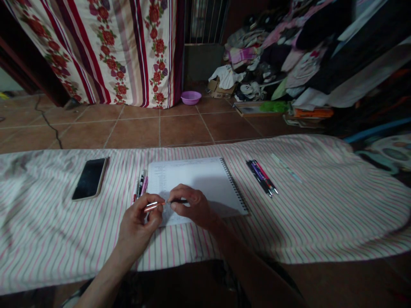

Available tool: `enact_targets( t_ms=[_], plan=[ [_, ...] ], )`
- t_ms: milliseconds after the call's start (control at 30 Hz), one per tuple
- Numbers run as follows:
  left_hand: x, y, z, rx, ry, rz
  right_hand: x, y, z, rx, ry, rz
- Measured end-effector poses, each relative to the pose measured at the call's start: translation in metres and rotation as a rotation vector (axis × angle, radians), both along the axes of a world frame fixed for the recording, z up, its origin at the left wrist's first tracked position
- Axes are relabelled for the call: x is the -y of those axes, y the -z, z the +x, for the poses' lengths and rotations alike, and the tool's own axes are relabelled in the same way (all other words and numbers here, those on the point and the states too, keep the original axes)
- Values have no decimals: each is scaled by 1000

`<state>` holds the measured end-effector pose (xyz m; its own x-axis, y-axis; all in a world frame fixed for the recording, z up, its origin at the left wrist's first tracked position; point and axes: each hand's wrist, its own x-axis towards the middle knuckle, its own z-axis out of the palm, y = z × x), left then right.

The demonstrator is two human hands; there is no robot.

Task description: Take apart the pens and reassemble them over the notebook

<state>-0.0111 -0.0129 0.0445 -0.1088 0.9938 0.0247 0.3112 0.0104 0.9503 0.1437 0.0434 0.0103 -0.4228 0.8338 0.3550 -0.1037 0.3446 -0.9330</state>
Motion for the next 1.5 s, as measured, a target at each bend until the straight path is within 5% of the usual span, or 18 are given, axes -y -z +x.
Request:
enact_targets(
  t_ms=[233, 433, 900, 1500],
  plan=[
    [-4, -2, -3, 805, 1, -264, 0, -1, -1, 7, 14, 12],
    [-8, -2, -3, 1126, 111, -325, 0, -1, 0, -1, 6, 28],
    [-6, -5, -3, 1239, 210, -303, -1, -1, 0, -5, 21, 52],
    [-8, 3, -6, 1071, 240, -258, 0, -2, 1, 22, 23, 65]
  ],
)
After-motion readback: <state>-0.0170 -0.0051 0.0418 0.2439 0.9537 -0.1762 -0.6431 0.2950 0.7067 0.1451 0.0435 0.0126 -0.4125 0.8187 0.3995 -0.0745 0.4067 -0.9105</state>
